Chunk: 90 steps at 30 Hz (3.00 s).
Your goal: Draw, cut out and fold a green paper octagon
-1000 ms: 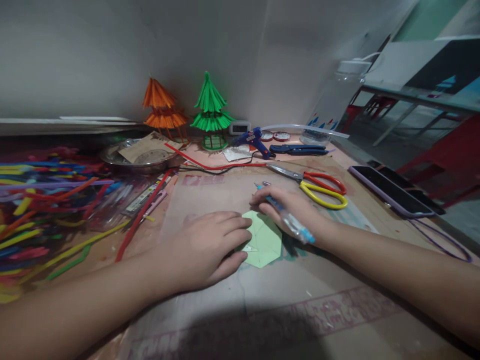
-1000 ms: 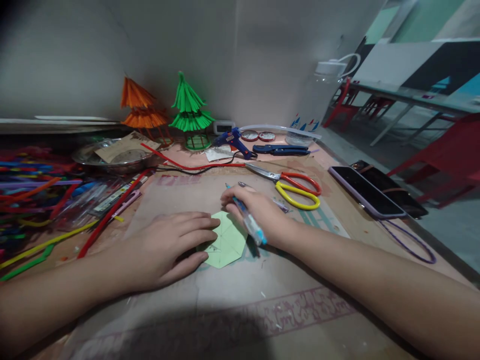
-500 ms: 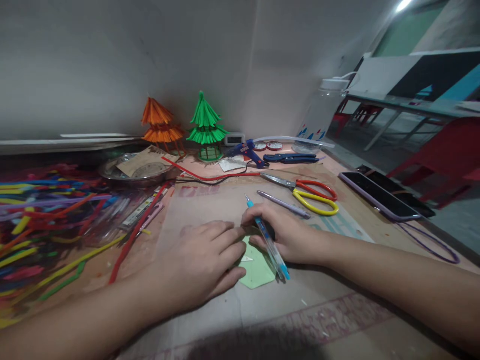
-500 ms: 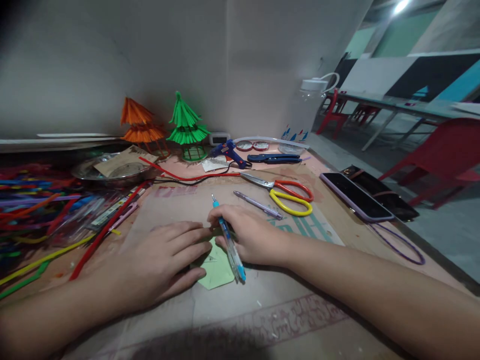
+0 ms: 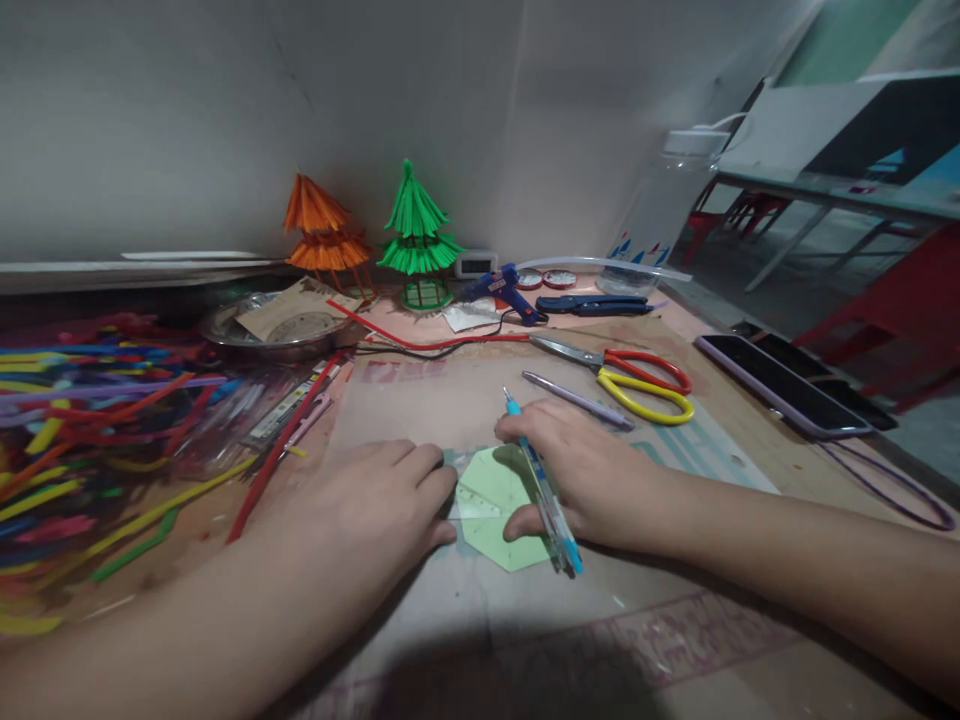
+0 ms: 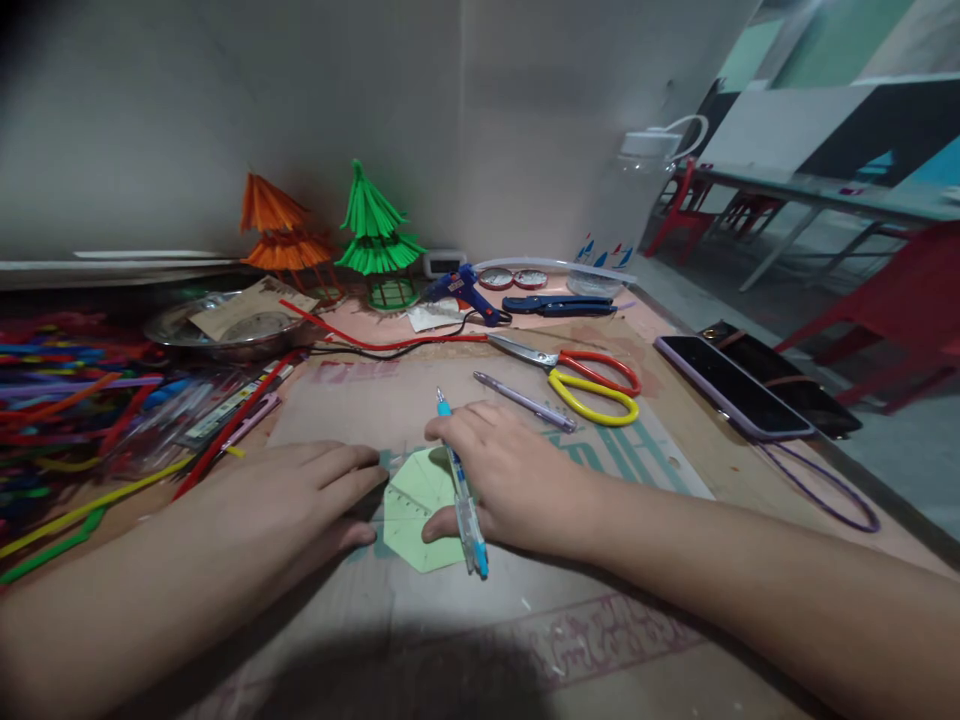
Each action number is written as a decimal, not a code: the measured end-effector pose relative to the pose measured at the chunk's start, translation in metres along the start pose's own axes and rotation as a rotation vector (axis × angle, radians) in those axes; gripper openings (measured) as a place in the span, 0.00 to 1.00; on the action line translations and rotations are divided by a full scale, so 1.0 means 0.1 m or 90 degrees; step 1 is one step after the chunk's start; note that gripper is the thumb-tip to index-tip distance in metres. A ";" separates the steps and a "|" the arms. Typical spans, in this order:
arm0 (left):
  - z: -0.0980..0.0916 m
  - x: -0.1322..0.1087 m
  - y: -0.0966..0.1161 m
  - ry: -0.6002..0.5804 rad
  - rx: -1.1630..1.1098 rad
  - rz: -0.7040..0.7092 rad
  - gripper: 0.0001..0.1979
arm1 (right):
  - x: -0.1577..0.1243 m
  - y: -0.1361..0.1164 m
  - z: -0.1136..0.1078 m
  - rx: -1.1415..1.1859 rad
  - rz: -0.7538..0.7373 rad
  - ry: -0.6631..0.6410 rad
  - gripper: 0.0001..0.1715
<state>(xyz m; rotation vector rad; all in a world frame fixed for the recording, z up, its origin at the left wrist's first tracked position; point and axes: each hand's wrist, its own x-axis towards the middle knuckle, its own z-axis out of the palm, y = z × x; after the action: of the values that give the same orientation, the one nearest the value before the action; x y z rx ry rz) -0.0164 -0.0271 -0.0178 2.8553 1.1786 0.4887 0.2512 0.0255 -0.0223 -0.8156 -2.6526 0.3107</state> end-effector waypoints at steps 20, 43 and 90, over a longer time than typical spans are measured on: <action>0.08 0.10 0.08 -0.103 0.181 0.001 0.30 | 0.00 0.01 0.04 0.090 -0.073 0.083 0.19; 0.23 0.22 -0.14 0.007 -0.024 0.085 0.13 | 0.06 0.05 0.10 0.236 0.084 0.128 0.16; 0.13 0.14 0.01 -0.053 0.075 0.004 0.13 | 0.08 0.07 0.05 0.258 0.103 0.078 0.17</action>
<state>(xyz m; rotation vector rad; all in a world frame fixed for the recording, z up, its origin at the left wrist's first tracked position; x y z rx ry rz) -0.0024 -0.0170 -0.0261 2.9454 1.2236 0.3082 0.2470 0.0354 -0.0271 -0.8782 -2.3013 0.7834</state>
